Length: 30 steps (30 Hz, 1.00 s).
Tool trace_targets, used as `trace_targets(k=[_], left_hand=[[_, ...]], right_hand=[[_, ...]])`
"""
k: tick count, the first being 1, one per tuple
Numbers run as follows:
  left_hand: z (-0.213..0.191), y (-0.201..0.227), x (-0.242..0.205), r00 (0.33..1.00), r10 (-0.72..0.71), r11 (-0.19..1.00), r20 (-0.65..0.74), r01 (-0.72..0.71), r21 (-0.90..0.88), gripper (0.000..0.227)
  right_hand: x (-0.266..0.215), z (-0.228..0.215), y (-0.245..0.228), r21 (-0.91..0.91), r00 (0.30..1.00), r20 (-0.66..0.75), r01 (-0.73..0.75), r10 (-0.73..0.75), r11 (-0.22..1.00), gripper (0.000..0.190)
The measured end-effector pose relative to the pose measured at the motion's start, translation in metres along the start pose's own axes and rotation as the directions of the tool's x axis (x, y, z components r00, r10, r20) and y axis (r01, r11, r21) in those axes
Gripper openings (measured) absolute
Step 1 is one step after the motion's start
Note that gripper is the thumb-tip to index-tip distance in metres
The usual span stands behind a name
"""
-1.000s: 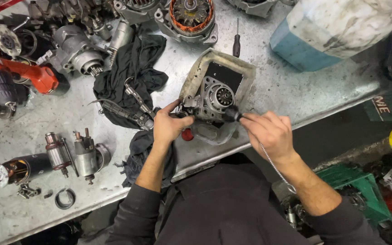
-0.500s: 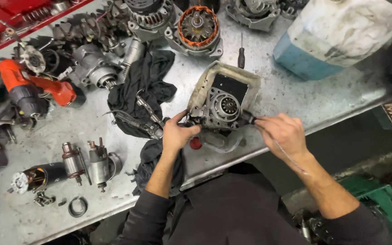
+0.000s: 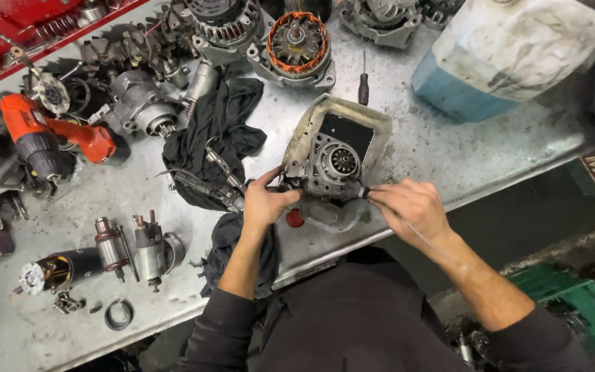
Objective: The person cleans a metal car part, likely a starter motor, by first scrubbing it with a wire brush in a container of dark liquid. They then remove the part and wipe it thoroughly with a black cloth, turning it over to clean all sides.
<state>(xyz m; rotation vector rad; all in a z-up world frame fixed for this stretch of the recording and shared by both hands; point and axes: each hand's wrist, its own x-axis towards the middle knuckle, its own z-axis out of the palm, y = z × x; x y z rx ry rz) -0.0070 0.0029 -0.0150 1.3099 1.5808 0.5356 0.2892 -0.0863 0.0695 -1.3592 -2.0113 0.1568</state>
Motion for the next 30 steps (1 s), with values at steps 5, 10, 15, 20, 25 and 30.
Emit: trace_targets(k=[5,10,15,20,25,30], left_hand=[[0.001,-0.009,0.004,1.0,0.004,0.997,0.029,-0.002,-0.077,0.078],[0.0,-0.014,0.001,0.999,0.023,0.992,0.049,-0.017,-0.126,0.079],[-0.004,-0.003,0.0,0.998,-0.025,0.994,0.06,0.031,-0.101,0.081],[-0.016,-0.002,0.02,0.98,0.119,0.993,0.161,-0.12,-0.006,0.081],[-0.032,0.012,0.059,0.897,0.291,0.937,0.333,-0.337,0.089,0.078],[-0.033,0.033,0.085,0.867,0.159,0.95,0.473,-0.265,0.167,0.077]], right_hand=[[-0.007,-0.002,0.028,0.055,0.994,0.032,-0.107,0.105,0.993,0.011],[0.006,0.009,0.067,0.054,0.973,-0.008,-0.23,0.23,0.972,0.013],[0.039,0.023,0.096,0.004,0.969,0.078,-0.236,0.235,0.972,0.014],[0.044,0.034,0.102,0.164,0.967,0.062,-0.254,0.247,0.953,0.017],[0.037,0.035,0.1,0.164,0.946,0.086,-0.324,0.314,0.932,0.019],[0.032,0.026,0.101,0.179,0.928,0.083,-0.373,0.364,0.91,0.019]])
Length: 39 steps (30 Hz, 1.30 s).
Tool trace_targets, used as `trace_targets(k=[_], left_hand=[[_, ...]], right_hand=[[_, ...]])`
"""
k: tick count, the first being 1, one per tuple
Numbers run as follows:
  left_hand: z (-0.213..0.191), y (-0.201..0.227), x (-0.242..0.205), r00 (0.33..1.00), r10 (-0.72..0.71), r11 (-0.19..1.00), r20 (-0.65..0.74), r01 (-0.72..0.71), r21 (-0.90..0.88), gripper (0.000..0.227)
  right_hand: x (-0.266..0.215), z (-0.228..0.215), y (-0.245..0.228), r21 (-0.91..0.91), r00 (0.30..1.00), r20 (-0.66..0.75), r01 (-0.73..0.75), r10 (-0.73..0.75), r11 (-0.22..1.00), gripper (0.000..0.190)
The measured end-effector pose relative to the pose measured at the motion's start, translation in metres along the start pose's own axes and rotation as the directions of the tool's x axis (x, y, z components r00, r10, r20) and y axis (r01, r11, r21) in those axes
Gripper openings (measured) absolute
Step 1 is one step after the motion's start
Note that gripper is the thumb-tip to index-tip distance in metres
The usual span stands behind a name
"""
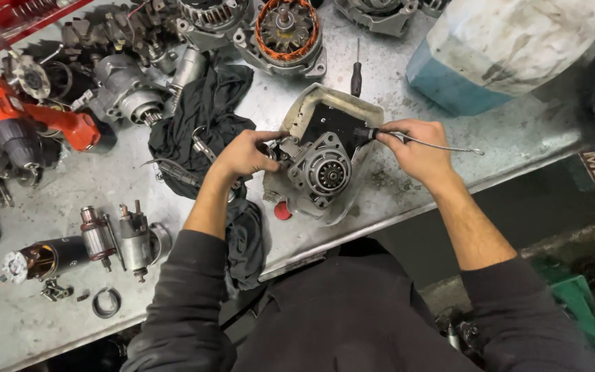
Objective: The person cleans a metal car part, likely a starter motor, by first scrubbing it with a wire brush in a container of dark liquid. They then remove the part and wipe it thoroughly with a black cloth, turning it over to clean all sides.
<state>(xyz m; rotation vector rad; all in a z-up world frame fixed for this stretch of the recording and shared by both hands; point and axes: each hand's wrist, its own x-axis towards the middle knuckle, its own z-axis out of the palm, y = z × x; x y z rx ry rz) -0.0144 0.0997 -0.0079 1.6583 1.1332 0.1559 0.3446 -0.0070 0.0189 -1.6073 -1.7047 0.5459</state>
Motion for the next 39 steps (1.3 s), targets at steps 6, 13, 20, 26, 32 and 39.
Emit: trace_targets(k=[6,13,20,26,32,39], left_hand=[[-0.007,0.0,0.028,0.981,0.185,0.981,0.063,-0.188,0.047,0.079],[-0.017,0.036,0.066,0.976,-0.081,0.947,0.203,0.012,0.322,0.089],[-0.02,0.061,0.088,0.943,-0.108,0.895,0.314,-0.045,0.443,0.091],[-0.004,0.052,0.127,0.936,0.023,0.826,0.35,-0.215,0.521,0.095],[0.004,0.082,0.141,0.91,-0.125,0.717,0.394,-0.192,0.67,0.096],[-0.001,0.067,0.159,0.929,-0.186,0.716,0.32,-0.095,0.691,0.088]], right_hand=[[-0.009,-0.008,0.008,0.023,0.998,-0.014,-0.063,0.063,0.998,0.018],[-0.009,-0.012,0.003,0.021,0.995,-0.006,-0.1,0.1,0.995,0.018],[-0.015,-0.017,0.003,0.054,0.986,-0.003,-0.164,0.165,0.985,0.019],[-0.005,-0.021,0.002,0.041,0.988,-0.034,-0.152,0.154,0.987,0.019],[0.012,-0.028,-0.008,0.072,0.985,-0.036,-0.168,0.171,0.983,0.019],[0.013,-0.033,-0.01,0.088,0.99,-0.042,-0.133,0.137,0.987,0.018]])
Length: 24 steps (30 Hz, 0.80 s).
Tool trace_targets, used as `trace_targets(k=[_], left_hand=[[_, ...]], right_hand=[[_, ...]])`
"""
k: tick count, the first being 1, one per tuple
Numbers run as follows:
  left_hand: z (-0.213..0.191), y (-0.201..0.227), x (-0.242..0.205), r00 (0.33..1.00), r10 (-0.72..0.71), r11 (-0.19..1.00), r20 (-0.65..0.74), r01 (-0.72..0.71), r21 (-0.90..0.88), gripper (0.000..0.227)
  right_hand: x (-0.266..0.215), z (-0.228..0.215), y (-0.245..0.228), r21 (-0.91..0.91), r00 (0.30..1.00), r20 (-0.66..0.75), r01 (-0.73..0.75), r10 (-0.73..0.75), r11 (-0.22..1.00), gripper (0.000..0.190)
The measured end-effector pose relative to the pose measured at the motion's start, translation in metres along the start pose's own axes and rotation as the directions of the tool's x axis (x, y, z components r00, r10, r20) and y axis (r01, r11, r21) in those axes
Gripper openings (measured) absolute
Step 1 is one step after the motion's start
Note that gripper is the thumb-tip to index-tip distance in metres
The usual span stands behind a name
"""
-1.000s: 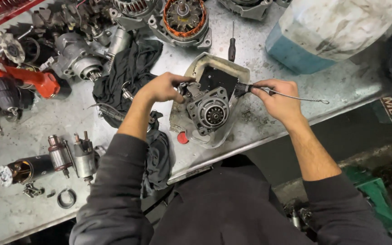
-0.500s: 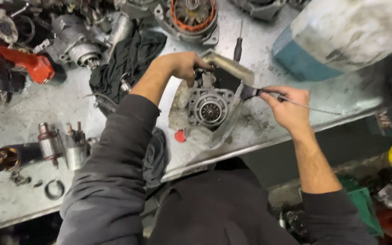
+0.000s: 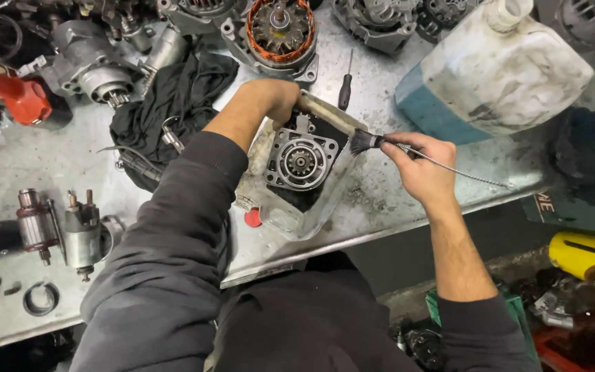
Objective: The person cleans a metal car part, likely a starter motor, by first scrubbing it with a wire brush in a container of dark liquid. They then remove the part and wipe it thoroughly with a black cloth, turning it over to clean all sides.
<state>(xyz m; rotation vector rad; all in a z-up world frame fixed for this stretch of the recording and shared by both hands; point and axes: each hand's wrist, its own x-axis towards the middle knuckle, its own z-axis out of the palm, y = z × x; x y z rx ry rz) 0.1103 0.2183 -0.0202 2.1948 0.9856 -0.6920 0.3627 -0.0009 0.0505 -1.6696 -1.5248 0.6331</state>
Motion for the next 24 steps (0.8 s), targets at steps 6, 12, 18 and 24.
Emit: trace_targets(k=[6,12,18,24], left_hand=[[-0.003,0.012,-0.075,0.846,0.071,0.987,-0.528,-0.136,-0.085,0.064],[0.067,0.041,-0.168,0.512,-0.115,0.899,-0.851,-0.311,-0.309,0.044],[0.143,0.061,-0.186,0.419,-0.324,0.826,-0.848,-0.311,-0.469,0.043],[0.138,0.083,-0.183,0.456,-0.279,0.901,-0.845,-0.182,-0.395,0.064]], right_hand=[[0.0,0.009,-0.01,0.012,0.996,-0.024,0.09,-0.09,0.996,0.017],[0.008,0.034,-0.028,-0.016,0.927,-0.001,0.376,-0.376,0.926,0.014],[0.013,0.025,-0.017,-0.175,0.905,0.086,0.424,-0.416,0.888,0.012],[-0.001,0.022,-0.04,-0.148,0.872,0.135,0.488,-0.471,0.86,0.011]])
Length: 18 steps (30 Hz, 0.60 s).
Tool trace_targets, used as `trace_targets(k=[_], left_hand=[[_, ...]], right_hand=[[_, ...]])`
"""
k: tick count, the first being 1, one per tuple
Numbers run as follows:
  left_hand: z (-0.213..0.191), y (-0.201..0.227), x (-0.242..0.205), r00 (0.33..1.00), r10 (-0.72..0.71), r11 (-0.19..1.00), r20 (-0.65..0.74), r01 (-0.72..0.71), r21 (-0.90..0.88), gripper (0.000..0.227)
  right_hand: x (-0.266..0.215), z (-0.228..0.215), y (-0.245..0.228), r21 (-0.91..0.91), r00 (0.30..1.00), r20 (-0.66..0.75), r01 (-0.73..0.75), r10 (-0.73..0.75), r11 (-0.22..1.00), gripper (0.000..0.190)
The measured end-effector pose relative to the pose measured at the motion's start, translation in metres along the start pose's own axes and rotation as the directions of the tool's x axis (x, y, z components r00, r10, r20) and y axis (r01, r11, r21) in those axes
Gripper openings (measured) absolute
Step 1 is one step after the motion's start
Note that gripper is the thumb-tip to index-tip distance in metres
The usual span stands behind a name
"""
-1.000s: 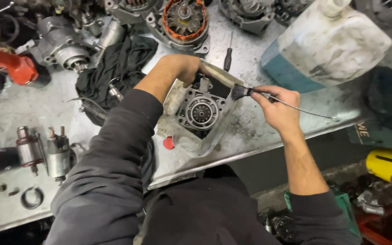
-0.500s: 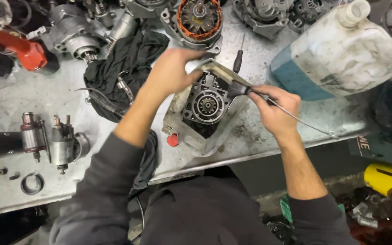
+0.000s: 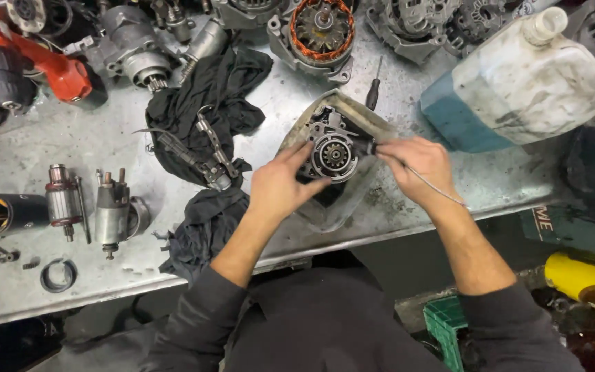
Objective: The person cleans a metal car part, likely a starter motor, by first scrubbing it with a wire brush in a container of dark liquid. They then remove the part and wipe it thoroughly with a black cloth, turning it over to clean all sides.
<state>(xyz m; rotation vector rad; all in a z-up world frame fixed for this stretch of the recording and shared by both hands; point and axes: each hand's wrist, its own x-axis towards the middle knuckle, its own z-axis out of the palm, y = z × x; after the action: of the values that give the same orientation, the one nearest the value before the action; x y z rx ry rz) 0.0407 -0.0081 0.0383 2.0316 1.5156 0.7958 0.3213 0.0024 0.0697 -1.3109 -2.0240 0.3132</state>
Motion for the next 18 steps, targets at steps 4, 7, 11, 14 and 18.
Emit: trace_targets(k=[4,7,11,14,18], left_hand=[[0.003,-0.002,-0.003,0.993,-0.049,0.998,0.104,0.045,0.04,0.085],[0.003,-0.006,-0.006,0.994,-0.03,1.0,0.109,0.03,0.001,0.09],[-0.01,-0.013,-0.019,1.0,0.011,0.996,0.016,-0.01,-0.09,0.082],[-0.03,-0.034,-0.048,0.986,-0.121,0.992,-0.112,0.115,-0.059,0.07],[-0.048,-0.07,-0.104,0.96,-0.206,0.978,-0.188,0.208,-0.01,0.06]], right_hand=[[-0.006,-0.006,-0.005,-0.083,0.997,0.056,0.06,-0.055,0.995,0.009],[-0.007,0.003,-0.007,-0.081,1.0,0.0,0.006,-0.006,0.997,0.01],[-0.018,0.005,-0.01,-0.082,1.0,0.029,0.009,-0.007,0.997,0.01],[-0.032,-0.007,0.002,-0.135,0.997,0.032,-0.064,0.069,0.989,0.011],[-0.032,-0.005,0.01,-0.13,0.987,-0.041,-0.162,0.158,0.978,0.012]])
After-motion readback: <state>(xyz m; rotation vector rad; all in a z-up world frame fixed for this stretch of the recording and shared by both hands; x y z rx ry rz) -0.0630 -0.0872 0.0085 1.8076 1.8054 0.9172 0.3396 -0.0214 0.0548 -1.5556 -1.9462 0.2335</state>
